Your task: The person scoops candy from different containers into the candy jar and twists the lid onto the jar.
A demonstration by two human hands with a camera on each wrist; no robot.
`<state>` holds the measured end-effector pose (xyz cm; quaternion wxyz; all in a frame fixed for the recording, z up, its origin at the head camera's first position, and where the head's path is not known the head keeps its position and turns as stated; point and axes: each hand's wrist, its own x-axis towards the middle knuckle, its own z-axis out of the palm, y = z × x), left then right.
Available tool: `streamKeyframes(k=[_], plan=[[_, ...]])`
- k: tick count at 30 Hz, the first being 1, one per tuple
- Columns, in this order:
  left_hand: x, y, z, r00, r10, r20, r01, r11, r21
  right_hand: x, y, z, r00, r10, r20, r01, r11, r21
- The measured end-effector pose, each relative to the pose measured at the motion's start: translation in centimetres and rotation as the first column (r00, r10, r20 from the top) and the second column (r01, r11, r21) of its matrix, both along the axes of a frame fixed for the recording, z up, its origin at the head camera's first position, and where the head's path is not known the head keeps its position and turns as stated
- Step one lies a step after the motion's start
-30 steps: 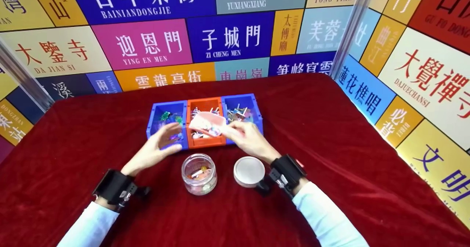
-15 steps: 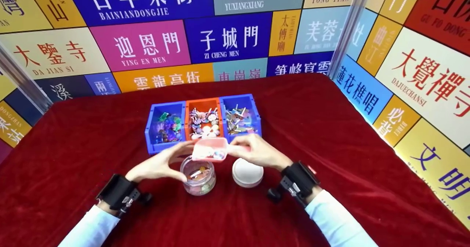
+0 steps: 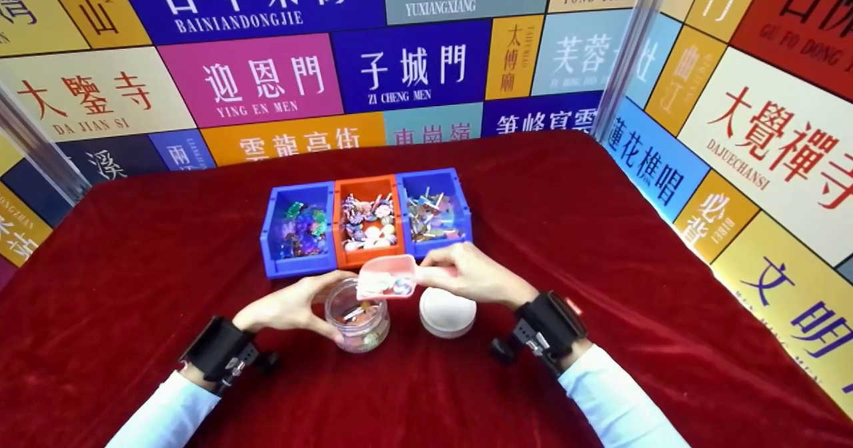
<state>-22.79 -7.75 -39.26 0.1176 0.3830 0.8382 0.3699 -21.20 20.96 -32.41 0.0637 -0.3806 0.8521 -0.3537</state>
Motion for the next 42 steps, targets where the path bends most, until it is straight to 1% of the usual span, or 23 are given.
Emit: streamKeyframes(k=[1,8,12,18,25,29,33,36,42], plan=[[0.0,0.0,0.0,1.0,0.001,0.001,-0.001,1.0,-0.002,0.0,0.0,0.0,1.0,0.001,-0.011,-0.001,1.0,0.004],[-0.1,0.0,0.0,1.0,0.005,0.015,-0.005,1.0,-0.016,-1.7,1.1,-1.7,0.992,0.037,-0.122,-0.032,0.999,0.04],[-0.1,0.1,0.0,1.0,-0.003,0.028,0.003,1.0,-0.004,-1.4,0.9,-1.1,0.982,0.051,-0.183,-0.039,0.997,0.071],[-0.1,0.1,0.0,0.999,0.006,0.048,-0.005,1.0,-0.022,-0.6,0.2,0.1,0.964,0.071,-0.255,-0.034,0.988,0.147],[-0.1,0.1,0.0,0.998,0.016,0.06,-0.014,0.999,-0.029,0.2,-0.6,1.4,0.939,0.079,-0.336,0.005,0.97,0.242],[-0.1,0.1,0.1,0.997,0.03,0.07,-0.027,0.999,-0.038,0.6,-1.1,1.9,0.92,0.091,-0.381,0.023,0.958,0.285],[0.0,0.1,0.1,0.996,0.037,0.081,-0.033,0.999,-0.043,1.1,-1.7,2.4,0.894,0.117,-0.433,0.028,0.949,0.315],[0.0,0.1,0.1,0.996,0.033,0.081,-0.029,0.999,-0.045,1.3,-2.0,2.7,0.881,0.128,-0.455,0.036,0.942,0.335],[-0.1,0.0,0.0,0.997,0.02,0.081,-0.017,0.999,-0.033,1.5,-2.6,3.1,0.875,0.122,-0.468,0.067,0.927,0.368]])
